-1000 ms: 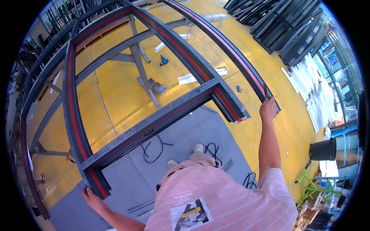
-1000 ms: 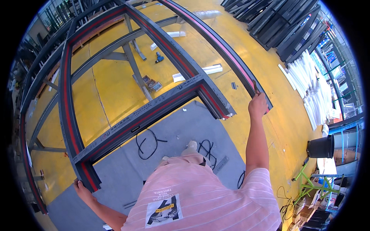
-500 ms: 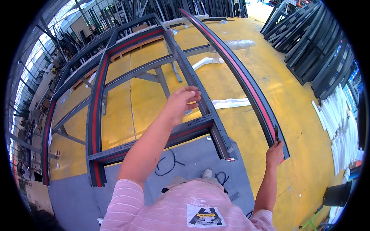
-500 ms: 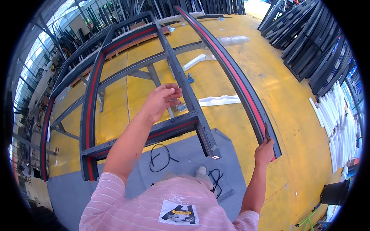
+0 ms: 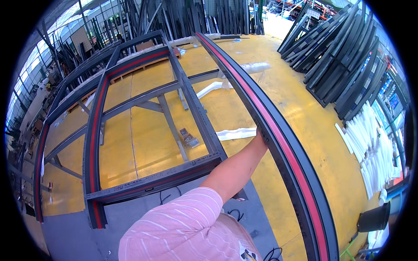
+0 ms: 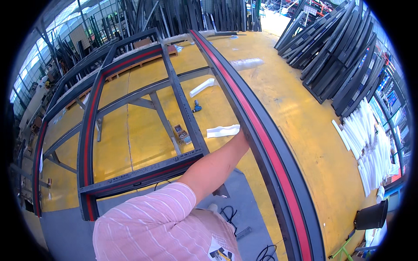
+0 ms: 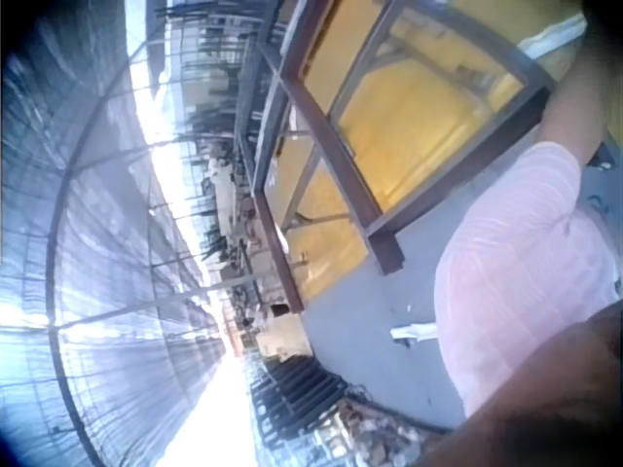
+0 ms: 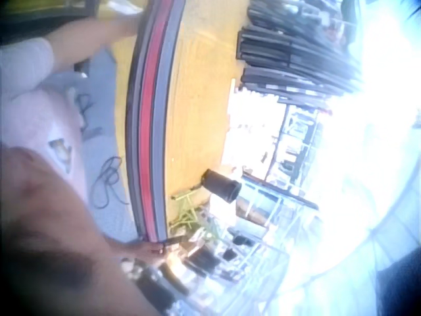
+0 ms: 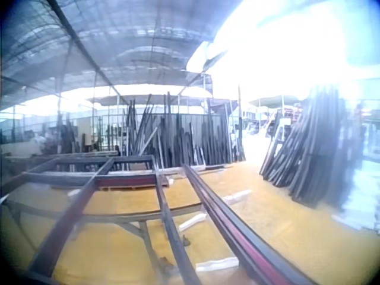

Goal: The person measures metal window frame components on a fabrication floor using a square and a small metal piece, marking points on the frame with a writing tool.

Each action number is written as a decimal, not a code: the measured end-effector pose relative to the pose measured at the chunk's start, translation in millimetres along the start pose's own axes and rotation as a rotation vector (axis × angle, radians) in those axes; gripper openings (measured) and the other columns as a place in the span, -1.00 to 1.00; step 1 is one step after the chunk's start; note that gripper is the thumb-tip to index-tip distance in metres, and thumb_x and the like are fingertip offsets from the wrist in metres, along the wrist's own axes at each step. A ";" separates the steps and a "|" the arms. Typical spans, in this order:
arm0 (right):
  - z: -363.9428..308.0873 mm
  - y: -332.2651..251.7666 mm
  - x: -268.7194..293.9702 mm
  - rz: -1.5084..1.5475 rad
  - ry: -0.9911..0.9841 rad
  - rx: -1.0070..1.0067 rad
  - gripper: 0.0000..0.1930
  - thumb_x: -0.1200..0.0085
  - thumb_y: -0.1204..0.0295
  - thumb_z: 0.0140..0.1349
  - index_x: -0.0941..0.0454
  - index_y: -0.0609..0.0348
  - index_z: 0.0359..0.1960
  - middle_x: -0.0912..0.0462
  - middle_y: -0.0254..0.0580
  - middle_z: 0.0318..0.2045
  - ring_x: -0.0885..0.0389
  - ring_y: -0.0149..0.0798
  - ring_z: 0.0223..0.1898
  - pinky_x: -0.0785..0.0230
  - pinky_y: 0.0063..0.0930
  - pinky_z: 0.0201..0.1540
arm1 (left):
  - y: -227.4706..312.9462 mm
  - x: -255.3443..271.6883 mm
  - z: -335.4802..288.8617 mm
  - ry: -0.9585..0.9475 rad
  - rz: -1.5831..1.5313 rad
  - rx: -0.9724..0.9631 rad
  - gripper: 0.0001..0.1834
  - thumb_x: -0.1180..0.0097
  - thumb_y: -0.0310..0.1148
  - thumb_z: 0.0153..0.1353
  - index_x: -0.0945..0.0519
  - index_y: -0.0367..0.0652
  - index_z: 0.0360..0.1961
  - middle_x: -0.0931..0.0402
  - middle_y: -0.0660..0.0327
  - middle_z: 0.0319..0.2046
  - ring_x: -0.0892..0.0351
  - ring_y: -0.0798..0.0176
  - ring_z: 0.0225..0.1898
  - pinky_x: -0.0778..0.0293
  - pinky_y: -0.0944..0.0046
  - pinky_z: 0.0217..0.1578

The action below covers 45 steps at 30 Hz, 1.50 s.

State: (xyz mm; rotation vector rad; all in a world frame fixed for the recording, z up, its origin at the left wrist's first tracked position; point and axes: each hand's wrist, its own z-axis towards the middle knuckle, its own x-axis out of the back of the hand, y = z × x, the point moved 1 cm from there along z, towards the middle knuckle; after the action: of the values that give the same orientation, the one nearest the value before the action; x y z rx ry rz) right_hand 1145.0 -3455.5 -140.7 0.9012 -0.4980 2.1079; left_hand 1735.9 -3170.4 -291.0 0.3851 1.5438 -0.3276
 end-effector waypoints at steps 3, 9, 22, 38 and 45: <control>-17.6 -7.2 2.3 0.076 -0.076 -0.055 -0.52 -0.01 0.17 0.36 -0.49 0.37 0.09 -0.65 0.06 -0.21 -0.63 0.00 -0.23 -0.50 -0.13 -0.20 | -37.9 -35.6 -47.8 -0.459 -0.382 0.150 -0.66 0.10 -0.20 0.41 -0.59 -0.10 0.03 -0.63 0.23 -0.13 -0.56 0.13 0.05 -0.44 0.20 0.15; -8.9 -65.8 -35.7 0.260 -0.208 0.038 -0.53 0.00 0.15 0.35 -0.51 0.36 0.06 -0.65 0.07 -0.23 -0.63 0.01 -0.25 -0.49 -0.12 -0.21 | -32.2 -45.2 -94.0 -0.699 -0.474 0.124 -0.66 0.15 -0.25 0.40 -0.57 -0.15 0.01 -0.55 0.25 -0.30 -0.55 0.21 -0.17 -0.45 0.21 0.05; 45.5 -272.2 -94.6 0.602 -0.424 0.573 -0.53 0.03 0.12 0.33 -0.55 0.32 -0.01 -0.65 0.08 -0.28 -0.62 0.04 -0.29 -0.47 -0.11 -0.24 | 164.2 -107.9 -281.3 0.172 -0.010 -0.587 -0.65 0.24 -0.09 0.39 -0.49 -0.07 -0.32 -0.45 0.29 -0.58 -0.50 0.24 -0.59 -0.50 0.22 -0.52; 93.0 -435.3 -126.6 0.664 -0.569 0.941 -0.53 0.07 0.07 0.31 -0.60 0.27 -0.09 -0.66 0.10 -0.33 -0.61 0.07 -0.35 -0.44 -0.10 -0.28 | 187.1 -80.7 -570.8 0.685 -0.109 -1.459 -0.71 0.22 -0.18 0.38 -0.45 -0.15 -0.31 -0.44 0.21 -0.55 -0.51 0.14 -0.55 -0.53 0.06 -0.48; 115.5 -438.3 -156.5 0.663 -0.579 0.962 -0.52 0.08 0.05 0.30 -0.63 0.25 -0.12 -0.66 0.11 -0.36 -0.60 0.09 -0.38 -0.43 -0.09 -0.30 | 146.5 -87.1 -594.3 0.812 -0.212 -1.587 -0.69 0.21 -0.23 0.39 -0.53 -0.19 -0.24 -0.53 0.11 -0.35 -0.57 0.06 -0.38 -0.57 -0.10 -0.30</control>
State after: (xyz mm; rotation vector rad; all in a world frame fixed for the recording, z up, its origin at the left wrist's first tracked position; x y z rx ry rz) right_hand 1607.5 -3330.2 -156.7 2.1654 0.0057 2.6993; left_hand 1265.6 -2781.2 -192.4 -1.0137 2.1081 1.0215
